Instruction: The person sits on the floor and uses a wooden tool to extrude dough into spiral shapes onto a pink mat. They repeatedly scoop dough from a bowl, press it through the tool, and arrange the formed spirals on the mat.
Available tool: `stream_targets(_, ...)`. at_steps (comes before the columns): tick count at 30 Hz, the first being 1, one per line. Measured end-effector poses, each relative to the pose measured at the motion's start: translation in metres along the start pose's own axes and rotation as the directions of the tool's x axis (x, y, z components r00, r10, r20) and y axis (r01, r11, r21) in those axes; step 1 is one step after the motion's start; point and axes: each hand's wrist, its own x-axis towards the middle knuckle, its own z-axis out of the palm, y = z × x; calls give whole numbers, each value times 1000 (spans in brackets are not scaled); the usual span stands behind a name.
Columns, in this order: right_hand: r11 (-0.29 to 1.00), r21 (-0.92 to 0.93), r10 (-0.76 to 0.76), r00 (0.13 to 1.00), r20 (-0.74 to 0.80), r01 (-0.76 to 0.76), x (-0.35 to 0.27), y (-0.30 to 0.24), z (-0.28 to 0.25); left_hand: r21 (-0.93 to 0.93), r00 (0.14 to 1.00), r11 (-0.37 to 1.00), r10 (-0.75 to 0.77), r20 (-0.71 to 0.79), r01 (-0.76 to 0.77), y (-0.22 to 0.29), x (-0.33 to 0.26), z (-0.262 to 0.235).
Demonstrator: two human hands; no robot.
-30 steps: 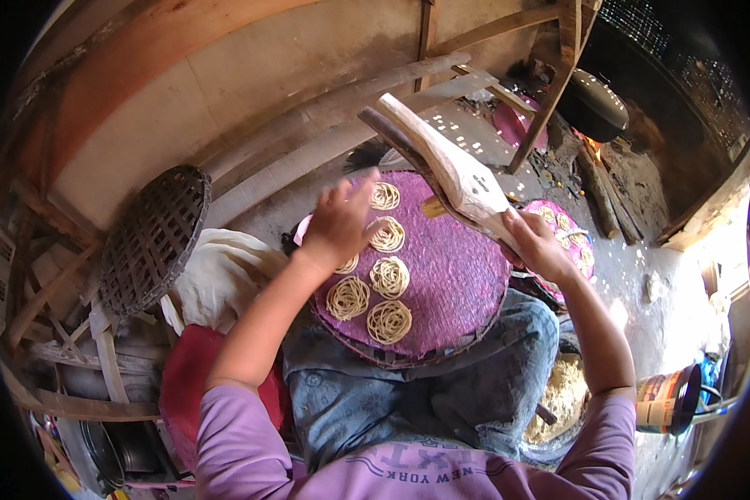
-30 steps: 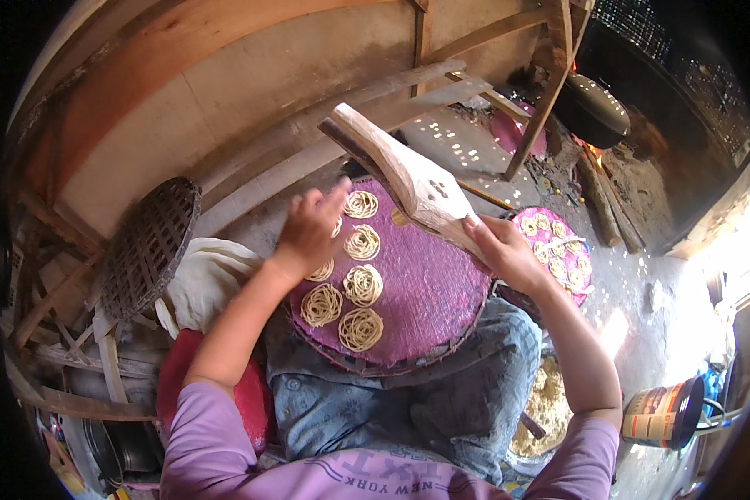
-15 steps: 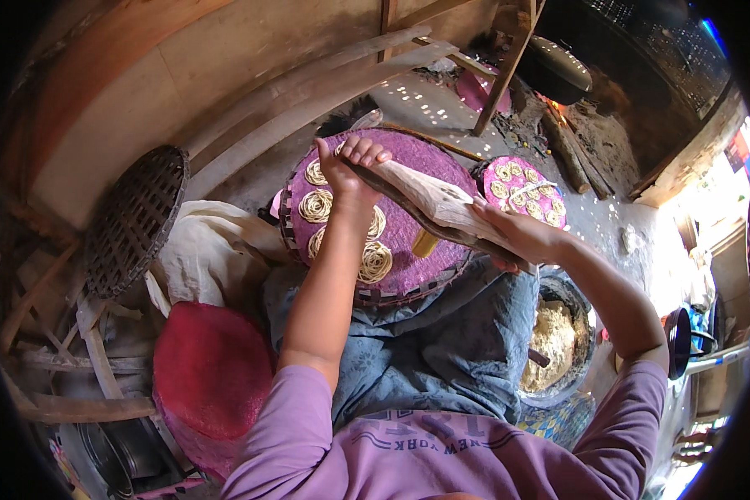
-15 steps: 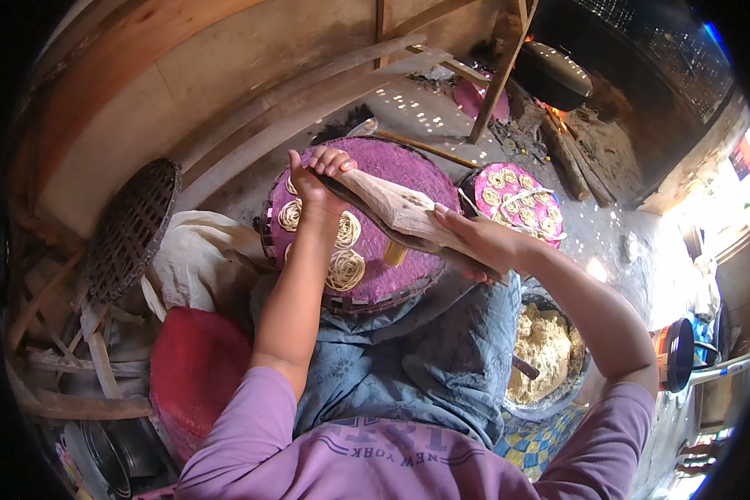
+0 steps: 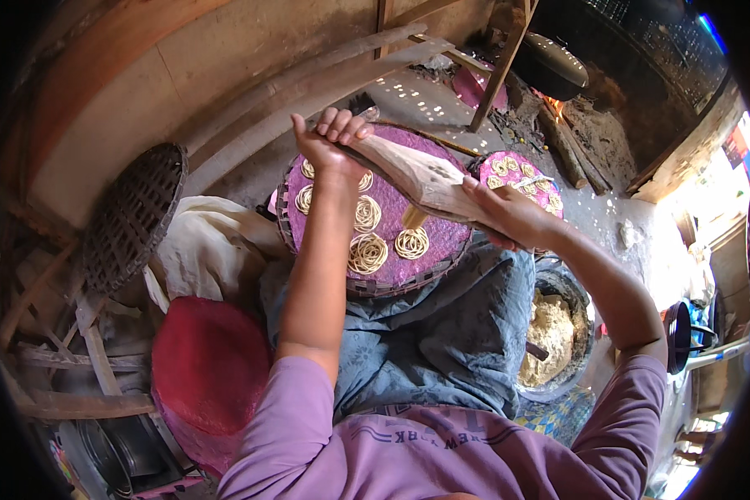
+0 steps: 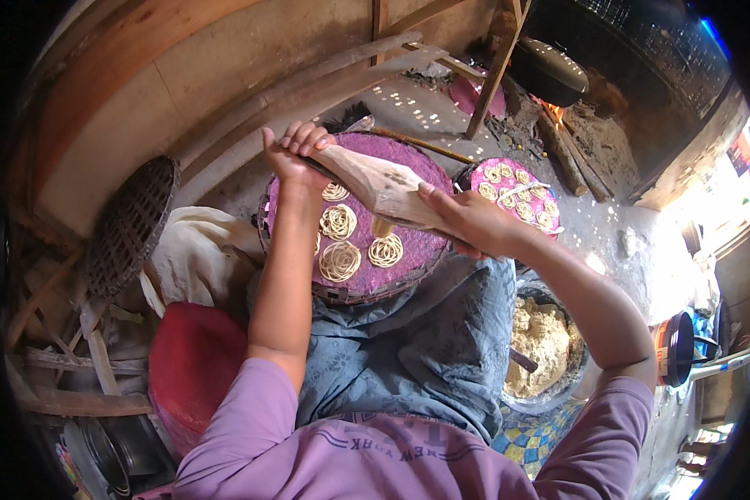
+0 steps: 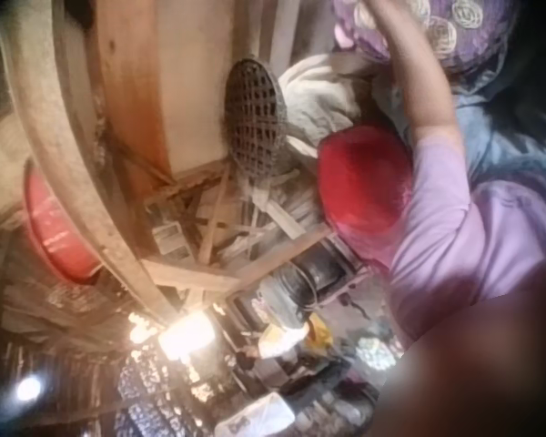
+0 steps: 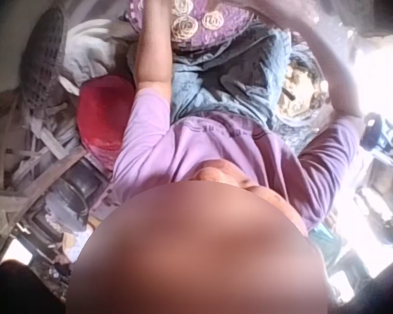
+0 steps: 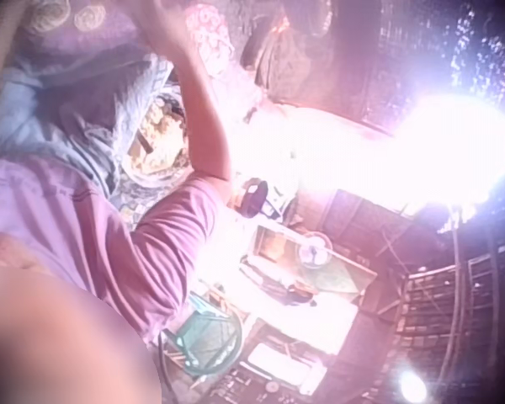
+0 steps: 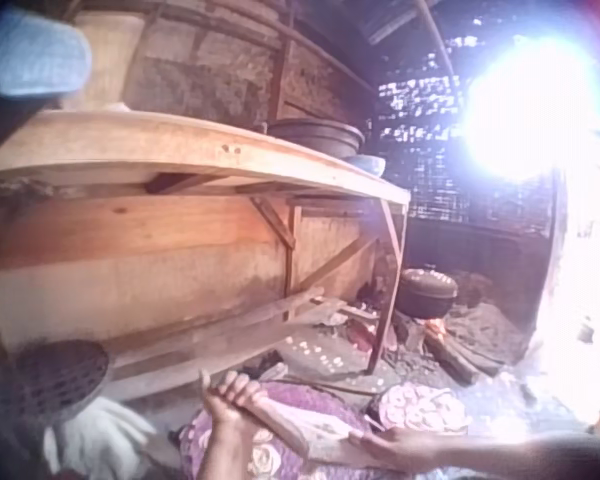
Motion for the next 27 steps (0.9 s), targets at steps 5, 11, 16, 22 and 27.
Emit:
stream_targets(5, 999, -8, 46, 998, 51, -46, -8, 19, 0, 43, 992, 999, -3, -125, 9, -11, -17, -4)
stream_targets(11, 999, 16, 42, 998, -35, -42, -6, 38, -8, 95, 999, 994, -52, 3, 51, -42, 0, -22)
stream_targets(16, 988, 150, -15, 999, -37, 20, -10, 53, -5, 837, 924, 430, 17, -382, 338, -27, -21, -32)
stream_targets(22, 970, 232, -78, 997, 16, 72, -8, 64, -6, 873, 717, -257, -499, -487, 414, -48, -61, -50)
stream_targets(27, 967, 228, -103, 994, -43, 110, -5, 68, -2, 826, 662, -247, -501, -557, 507, -53, -63, -40)
